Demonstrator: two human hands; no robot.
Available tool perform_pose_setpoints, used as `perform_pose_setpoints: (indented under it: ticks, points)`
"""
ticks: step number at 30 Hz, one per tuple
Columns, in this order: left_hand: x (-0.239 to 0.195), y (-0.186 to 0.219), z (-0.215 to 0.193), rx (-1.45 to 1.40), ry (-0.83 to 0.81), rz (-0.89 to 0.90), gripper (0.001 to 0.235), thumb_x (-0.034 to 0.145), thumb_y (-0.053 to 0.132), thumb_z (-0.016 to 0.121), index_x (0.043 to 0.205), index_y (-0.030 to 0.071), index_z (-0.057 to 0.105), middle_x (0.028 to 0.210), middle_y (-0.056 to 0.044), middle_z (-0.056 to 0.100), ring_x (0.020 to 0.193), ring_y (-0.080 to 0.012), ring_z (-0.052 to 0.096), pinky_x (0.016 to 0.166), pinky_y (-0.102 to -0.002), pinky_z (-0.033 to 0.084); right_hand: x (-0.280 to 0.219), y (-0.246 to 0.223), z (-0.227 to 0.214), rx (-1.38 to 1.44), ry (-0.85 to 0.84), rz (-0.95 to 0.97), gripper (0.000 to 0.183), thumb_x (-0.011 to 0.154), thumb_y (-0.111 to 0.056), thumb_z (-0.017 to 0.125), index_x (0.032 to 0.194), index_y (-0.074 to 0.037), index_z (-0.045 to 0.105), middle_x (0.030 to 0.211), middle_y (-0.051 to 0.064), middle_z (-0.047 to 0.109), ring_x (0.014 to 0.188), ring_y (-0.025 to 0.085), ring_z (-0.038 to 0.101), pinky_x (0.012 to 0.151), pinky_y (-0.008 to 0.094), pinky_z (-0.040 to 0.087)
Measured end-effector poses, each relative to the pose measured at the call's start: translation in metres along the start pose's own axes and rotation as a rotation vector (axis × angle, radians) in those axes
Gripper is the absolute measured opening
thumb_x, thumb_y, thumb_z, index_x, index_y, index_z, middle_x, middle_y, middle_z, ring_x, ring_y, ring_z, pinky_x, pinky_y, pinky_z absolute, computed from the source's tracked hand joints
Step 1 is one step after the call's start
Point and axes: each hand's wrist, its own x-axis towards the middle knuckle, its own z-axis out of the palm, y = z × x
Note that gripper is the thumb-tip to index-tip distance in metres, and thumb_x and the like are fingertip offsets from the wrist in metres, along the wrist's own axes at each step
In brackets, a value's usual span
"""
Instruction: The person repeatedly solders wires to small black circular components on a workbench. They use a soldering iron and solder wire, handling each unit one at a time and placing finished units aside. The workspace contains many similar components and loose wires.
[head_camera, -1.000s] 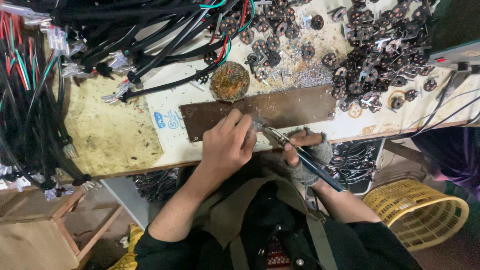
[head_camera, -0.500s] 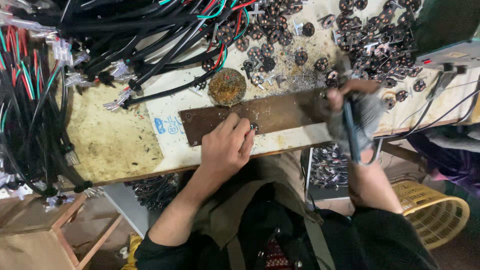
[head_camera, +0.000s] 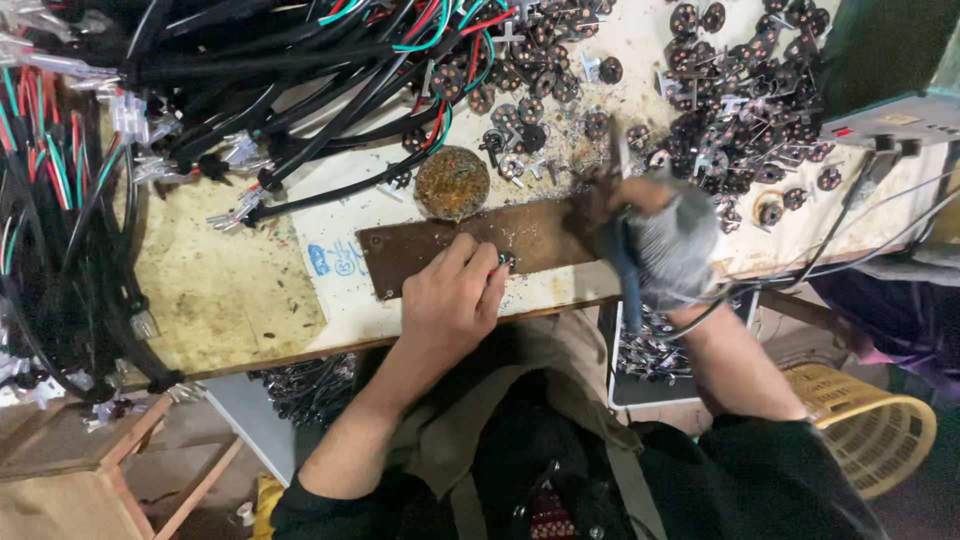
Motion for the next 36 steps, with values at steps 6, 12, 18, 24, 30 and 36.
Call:
perform_pose_setpoints:
  ticks: [6,12,18,24,30,36]
  points:
    - [-0.002,0.0,-0.004,-0.024,0.001,0.014,0.016,0.095,0.019,0.071,0.092,0.009,0.059,0.087,-0.008,0.055,0.075,-0.0288,0.064,0.057,-0.041,0.049,-0.031,-0.021,0.04,-0.237,0.125,0.346,0.036,0.093,-0.024,0.082,0.093,-0.005,0.052,0.075,0.005,0.063,0.069,0.022,0.063,0.067,0.038,0.051]
    - [-0.001,0.001,-0.003,-0.017,-0.011,0.013,0.015,0.094,0.019,0.07,0.091,0.009,0.059,0.087,-0.008,0.055,0.074,-0.0286,0.064,0.056,-0.042,0.049,-0.026,-0.033,0.017,-0.065,0.133,0.262,0.031,0.099,-0.006,0.079,0.111,-0.007,0.051,0.096,0.01,0.063,0.081,0.025,0.065,0.076,0.04,0.053]
    - [-0.002,-0.001,0.0,0.015,-0.001,-0.006,0.016,0.094,0.02,0.07,0.091,0.01,0.059,0.087,-0.008,0.055,0.075,-0.0289,0.065,0.056,-0.042,0.05,-0.014,-0.04,-0.025,-0.28,-0.38,0.061,0.039,0.084,0.0,0.067,0.121,-0.007,0.056,0.092,0.015,0.062,0.082,0.038,0.066,0.068,0.047,0.053]
    - [0.001,0.001,0.0,0.04,0.0,0.01,0.016,0.094,0.021,0.071,0.092,0.01,0.06,0.088,-0.008,0.055,0.075,-0.0286,0.065,0.056,-0.042,0.05,-0.021,-0.052,-0.007,-0.559,-0.434,-0.024,0.03,0.089,-0.005,0.064,0.119,-0.007,0.058,0.091,0.014,0.063,0.078,0.034,0.068,0.058,0.043,0.054]
    - [0.008,0.002,-0.003,0.015,-0.114,-0.054,0.017,0.095,0.021,0.069,0.091,0.01,0.058,0.087,-0.008,0.055,0.077,-0.028,0.066,0.056,-0.042,0.05,-0.039,-0.072,0.014,-0.842,-0.32,-0.256,0.02,0.095,-0.015,0.056,0.115,-0.01,0.057,0.114,0.033,0.067,0.094,0.038,0.075,0.051,0.035,0.056]
    - [0.005,-0.002,-0.005,-0.02,-0.049,-0.013,0.017,0.097,0.019,0.067,0.09,0.01,0.055,0.087,-0.008,0.054,0.079,-0.029,0.065,0.06,-0.042,0.05,-0.018,-0.032,-0.002,0.37,-0.257,0.622,0.008,0.113,-0.011,0.06,0.118,-0.007,0.055,0.105,0.019,0.07,0.074,0.016,0.065,0.059,0.027,0.051]
